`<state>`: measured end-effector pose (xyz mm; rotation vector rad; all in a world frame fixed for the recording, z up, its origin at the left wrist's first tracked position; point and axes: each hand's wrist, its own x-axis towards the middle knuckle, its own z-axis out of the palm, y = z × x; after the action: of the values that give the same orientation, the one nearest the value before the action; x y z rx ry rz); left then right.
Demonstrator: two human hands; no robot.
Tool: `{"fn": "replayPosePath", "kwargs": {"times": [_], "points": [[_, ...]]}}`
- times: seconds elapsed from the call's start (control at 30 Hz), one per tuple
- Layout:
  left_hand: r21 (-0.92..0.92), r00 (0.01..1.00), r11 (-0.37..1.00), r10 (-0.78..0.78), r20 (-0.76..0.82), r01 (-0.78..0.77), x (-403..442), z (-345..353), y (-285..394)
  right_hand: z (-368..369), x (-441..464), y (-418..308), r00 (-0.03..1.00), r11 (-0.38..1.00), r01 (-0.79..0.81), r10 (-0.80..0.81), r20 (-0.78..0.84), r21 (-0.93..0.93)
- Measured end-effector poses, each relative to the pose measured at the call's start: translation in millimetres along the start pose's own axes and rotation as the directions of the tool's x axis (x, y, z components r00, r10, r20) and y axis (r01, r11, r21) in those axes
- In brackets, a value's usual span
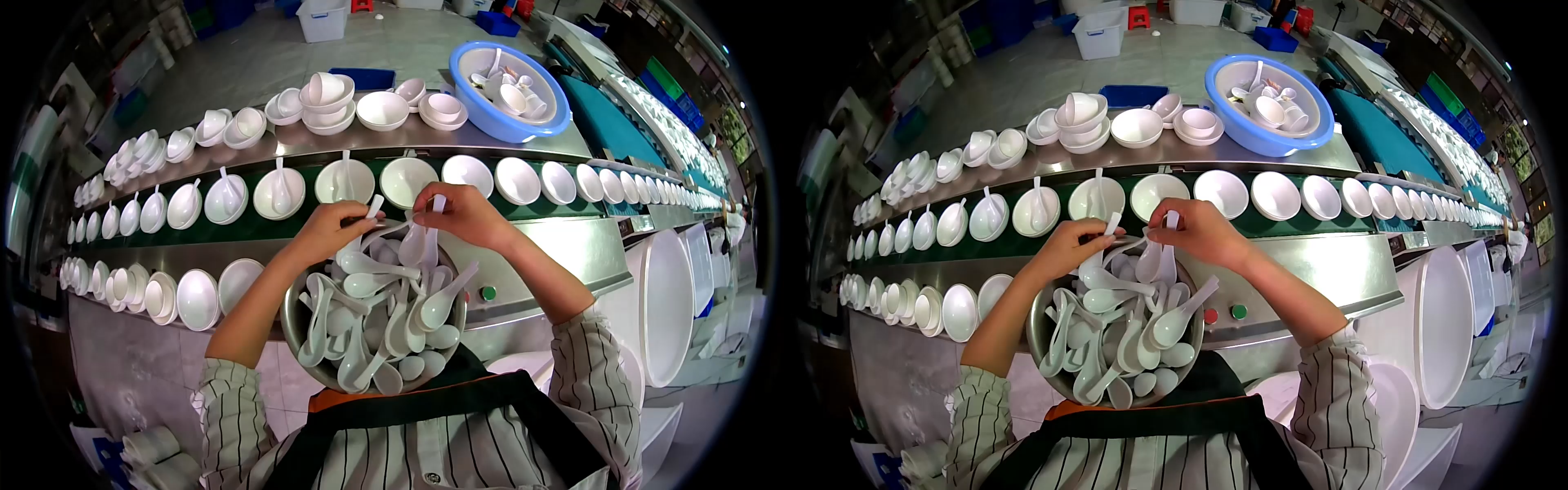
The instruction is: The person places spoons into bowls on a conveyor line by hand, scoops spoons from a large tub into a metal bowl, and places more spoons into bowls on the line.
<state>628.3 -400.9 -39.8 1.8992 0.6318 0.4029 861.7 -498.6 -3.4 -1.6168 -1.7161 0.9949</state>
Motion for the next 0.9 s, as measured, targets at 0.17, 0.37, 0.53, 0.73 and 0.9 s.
{"fn": "replayPosePath", "kwargs": {"times": [0.17, 0.37, 0.53, 0.73, 0.9], "points": [[-0.134, 0.985, 0.991, -0.043, -0.165, 0.021, 33.2, -18.6, 17.8, -17.7, -0.1, -18.8, 0.99, 0.98, 0.137, -0.13, -0.057, 0.142], [-0.074, 0.968, 0.992, -0.117, -0.223, 0.102, 106.0, -26.6, -45.5, -69.3, 52.1, 1.9, 0.895, 0.975, 0.095, -0.172, -0.411, -0.201], [0.301, 0.906, 0.95, 0.056, -0.42, 0.08, 117.1, -16.5, -122.8, -40.2, 103.3, 106.0, 0.947, 0.89, -0.049, -0.102, -0.305, -0.453], [0.442, 0.957, 0.896, 0.169, -0.237, -0.048, 72.1, -3.7, -69.1, -50.7, 96.8, 90.7, 0.9, 0.858, -0.108, -0.131, -0.416, -0.503], [0.288, 0.952, 0.945, 0.065, 0.3, -0.155, 70.8, 5.5, -98.6, -57.3, 95.4, 123.5, 0.936, 0.778, -0.194, -0.034, -0.349, -0.597]]}}
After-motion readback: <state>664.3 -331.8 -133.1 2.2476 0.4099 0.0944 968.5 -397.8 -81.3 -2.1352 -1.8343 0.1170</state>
